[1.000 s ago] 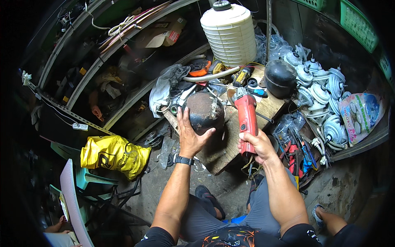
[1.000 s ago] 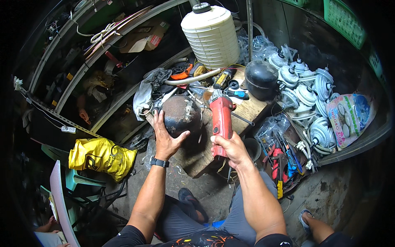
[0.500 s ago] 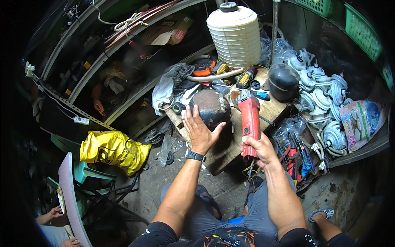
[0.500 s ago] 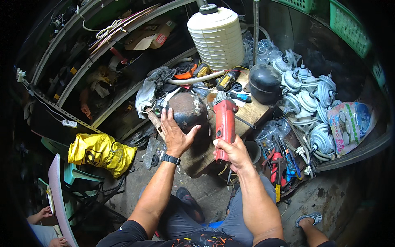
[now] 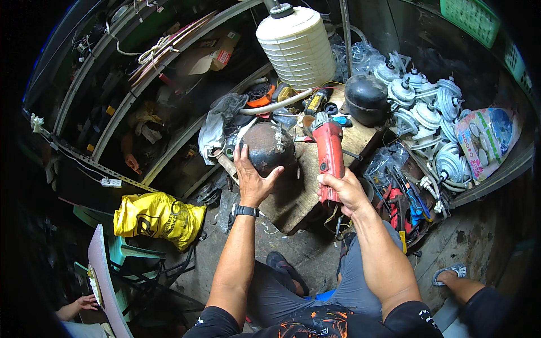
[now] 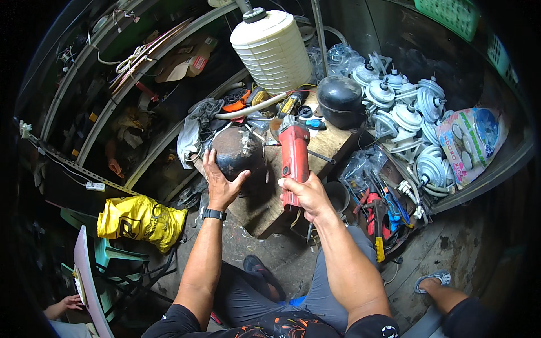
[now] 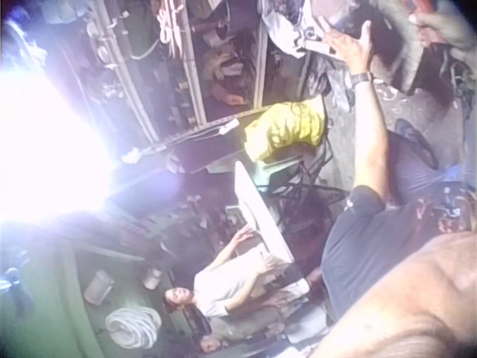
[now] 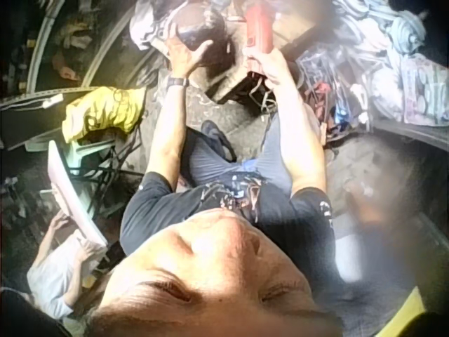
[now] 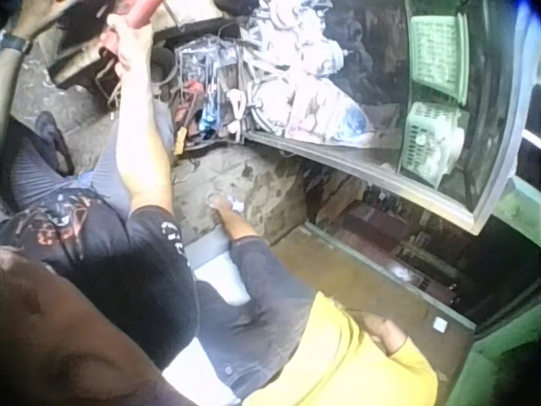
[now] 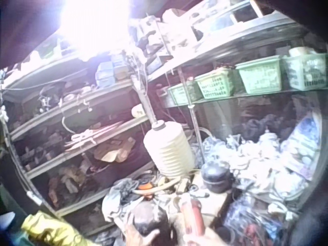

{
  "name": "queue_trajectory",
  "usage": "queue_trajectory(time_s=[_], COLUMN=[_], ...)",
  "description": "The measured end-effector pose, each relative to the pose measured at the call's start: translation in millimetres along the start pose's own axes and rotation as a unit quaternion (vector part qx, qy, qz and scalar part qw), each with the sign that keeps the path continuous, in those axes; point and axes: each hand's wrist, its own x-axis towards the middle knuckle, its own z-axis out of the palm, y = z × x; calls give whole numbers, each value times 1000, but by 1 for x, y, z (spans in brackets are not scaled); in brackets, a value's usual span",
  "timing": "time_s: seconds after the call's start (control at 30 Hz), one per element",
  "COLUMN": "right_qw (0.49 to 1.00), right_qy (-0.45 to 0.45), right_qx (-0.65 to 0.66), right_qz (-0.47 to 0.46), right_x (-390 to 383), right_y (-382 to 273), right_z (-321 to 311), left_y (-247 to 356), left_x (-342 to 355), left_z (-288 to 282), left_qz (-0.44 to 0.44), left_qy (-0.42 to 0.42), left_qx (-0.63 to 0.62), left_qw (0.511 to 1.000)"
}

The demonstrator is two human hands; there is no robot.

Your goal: The person uses an angle grinder to grind the surface of a black metal compressor component on a workbench, producing sparks while holding the object by hand.

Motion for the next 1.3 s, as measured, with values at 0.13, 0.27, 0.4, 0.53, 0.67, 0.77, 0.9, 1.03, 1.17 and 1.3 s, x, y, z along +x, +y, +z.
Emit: queue_trajectory(time_s=[0.13, 0.27, 0.4, 0.53, 0.67, 0.77, 0.9, 1.03, 1.17, 1.3], right_qw=[1000, 1000, 1000, 1000, 999, 999, 999, 999, 998, 998], right_qy=[-2, 4, 11, 7, 7, 13, 16, 15, 26, 33], right_qx=[-9, -13, -21, -14, -21, -27, -29, -17, -22, -20], right_qz=[0, 8, 11, 26, 41, 40, 38, 43, 49, 45], right_x=[9, 11, 12, 14, 14, 13, 11, 13, 14, 13], right_y=[4, 1, 2, 6, 6, 6, 3, 3, 4, 5], right_z=[-6, -8, -6, -5, -3, -2, -1, -2, -3, -4], left_y=[-4, -11, -20, -39, -43, -34, -35, -42, -52, -51], left_x=[-1, 3, 3, 0, -5, -4, -1, -2, -5, -7], left_z=[-4, -18, -33, -37, -39, -46, -54, -65, -72, -80], left_qz=[-9, -24, -25, -84, -132, -146, -158, -203, -220, -230], left_qy=[-20, -42, 27, 53, 15, -13, -14, -31, -53, -80], left_qx=[-8, -53, -79, -138, -199, -189, -135, -126, -84, -71], left_qw=[1000, 997, 996, 985, 971, 971, 978, 971, 971, 967])
